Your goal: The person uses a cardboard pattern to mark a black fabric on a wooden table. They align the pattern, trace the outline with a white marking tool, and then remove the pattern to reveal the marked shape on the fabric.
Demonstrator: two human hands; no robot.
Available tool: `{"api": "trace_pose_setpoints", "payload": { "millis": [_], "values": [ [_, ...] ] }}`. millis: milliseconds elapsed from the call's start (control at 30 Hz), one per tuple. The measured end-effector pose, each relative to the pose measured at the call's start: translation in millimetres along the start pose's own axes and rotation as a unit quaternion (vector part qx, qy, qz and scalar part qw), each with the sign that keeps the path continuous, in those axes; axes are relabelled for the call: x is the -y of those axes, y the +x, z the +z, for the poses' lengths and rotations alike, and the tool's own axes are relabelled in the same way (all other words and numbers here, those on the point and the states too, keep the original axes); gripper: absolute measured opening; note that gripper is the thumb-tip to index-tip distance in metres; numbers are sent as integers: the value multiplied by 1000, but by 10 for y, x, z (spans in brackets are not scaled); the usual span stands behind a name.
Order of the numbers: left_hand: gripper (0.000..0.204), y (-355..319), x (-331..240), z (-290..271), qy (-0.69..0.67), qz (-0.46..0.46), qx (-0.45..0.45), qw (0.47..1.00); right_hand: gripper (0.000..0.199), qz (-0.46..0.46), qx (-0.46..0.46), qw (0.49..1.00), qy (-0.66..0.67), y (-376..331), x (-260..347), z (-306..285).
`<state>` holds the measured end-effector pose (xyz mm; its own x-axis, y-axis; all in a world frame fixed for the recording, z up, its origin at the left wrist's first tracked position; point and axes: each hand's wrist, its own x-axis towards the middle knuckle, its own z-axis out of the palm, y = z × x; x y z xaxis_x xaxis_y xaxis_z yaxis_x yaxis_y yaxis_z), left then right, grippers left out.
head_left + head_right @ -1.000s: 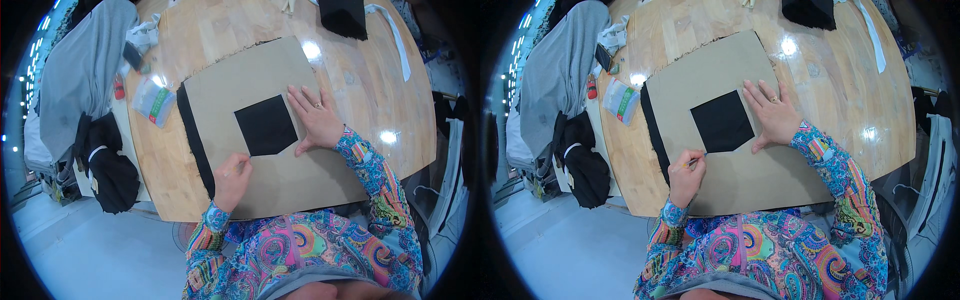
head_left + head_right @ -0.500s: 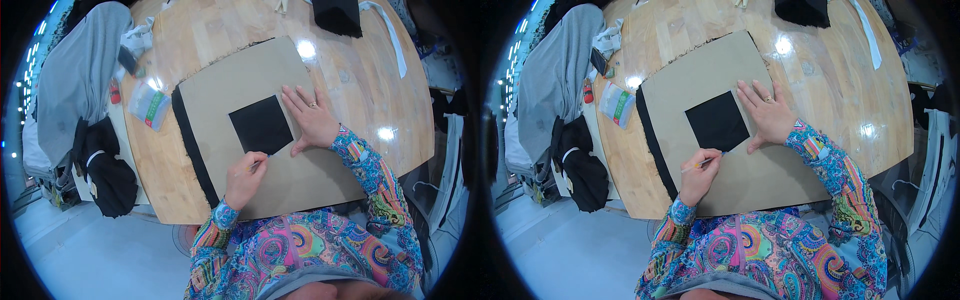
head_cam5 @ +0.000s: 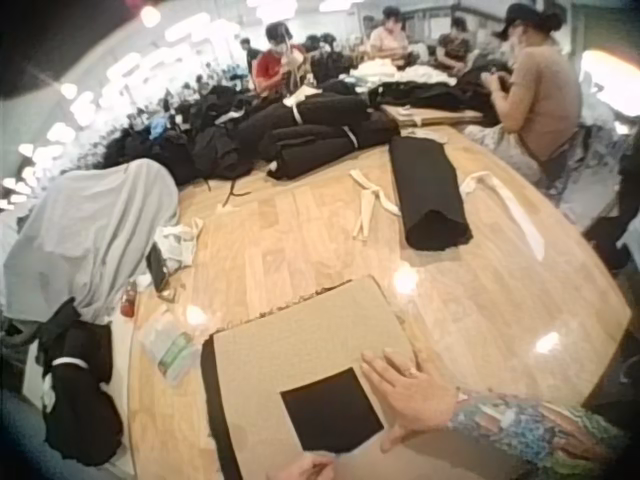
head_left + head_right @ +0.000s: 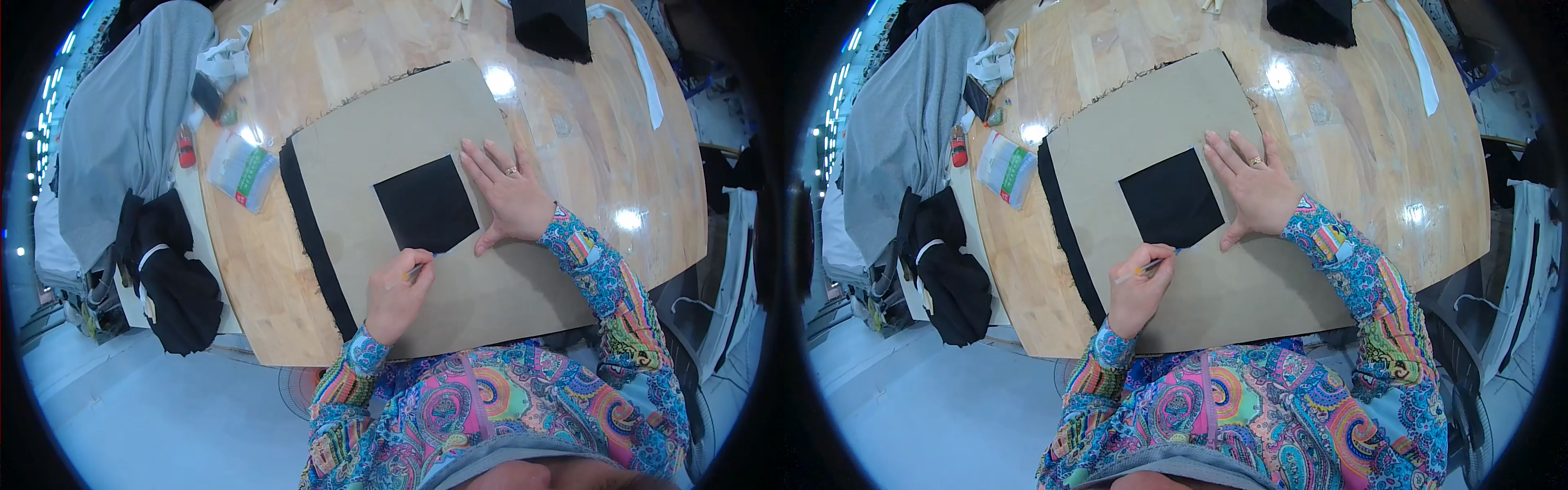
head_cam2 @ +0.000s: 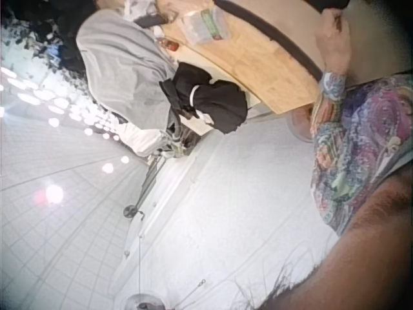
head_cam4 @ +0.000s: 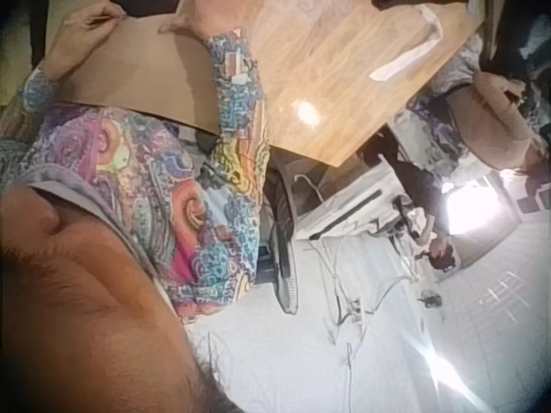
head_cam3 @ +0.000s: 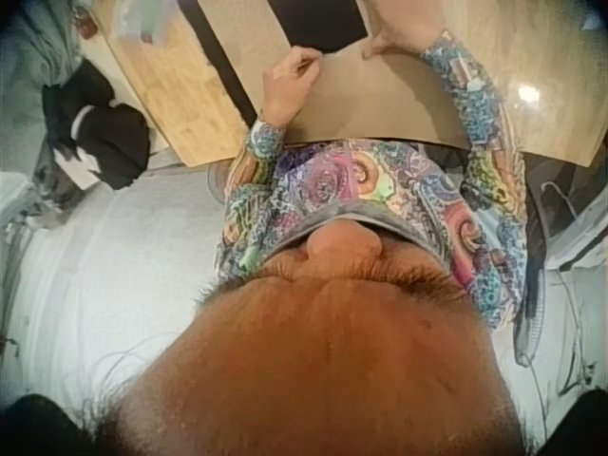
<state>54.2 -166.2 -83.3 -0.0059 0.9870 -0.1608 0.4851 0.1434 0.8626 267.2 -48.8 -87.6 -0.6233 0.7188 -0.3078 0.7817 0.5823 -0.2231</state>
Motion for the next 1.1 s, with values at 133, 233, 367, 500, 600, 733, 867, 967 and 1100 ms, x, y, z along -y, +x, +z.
{"api": "trace_pose_setpoints", "payload": {
  "millis": [133, 233, 367, 500, 600, 733, 867, 967, 1100],
  "values": [
    [5, -36, 118, -136, 10, -35, -27, 999, 137, 3, 1, 1000, 6, -18, -13, -9],
    [10, -61, 97, -261, 11, -79, -36, 996, 137, 2, 3, 1000, 5, -4, -7, -11],
    [10, -72, 145, -300, 2, -90, -38, 995, 137, 2, 1, 1000, -1, 1, -5, 3],
    [10, -67, 128, -307, -13, -94, -30, 995, 137, 5, -5, 1000, -1, -17, -20, 13],
    [9, -76, 80, -225, -78, -83, -32, 993, 137, 3, -11, 1000, 1, -17, -30, 27],
    [4, -5, 23, 168, -131, 7, -29, 991, 141, -1, -18, 1000, 1, -26, -20, 20],
    [9, 128, -47, 442, -92, 53, -14, 994, 139, -3, -19, 1000, 4, -18, -19, 10],
    [9, 180, -78, 523, -67, 83, -15, 994, 137, 4, -12, 1000, 10, -17, -18, 2],
    [10, 208, -129, 544, -54, 97, -11, 994, 135, 2, -20, 1000, 22, -26, -39, 25]
  ]
}}
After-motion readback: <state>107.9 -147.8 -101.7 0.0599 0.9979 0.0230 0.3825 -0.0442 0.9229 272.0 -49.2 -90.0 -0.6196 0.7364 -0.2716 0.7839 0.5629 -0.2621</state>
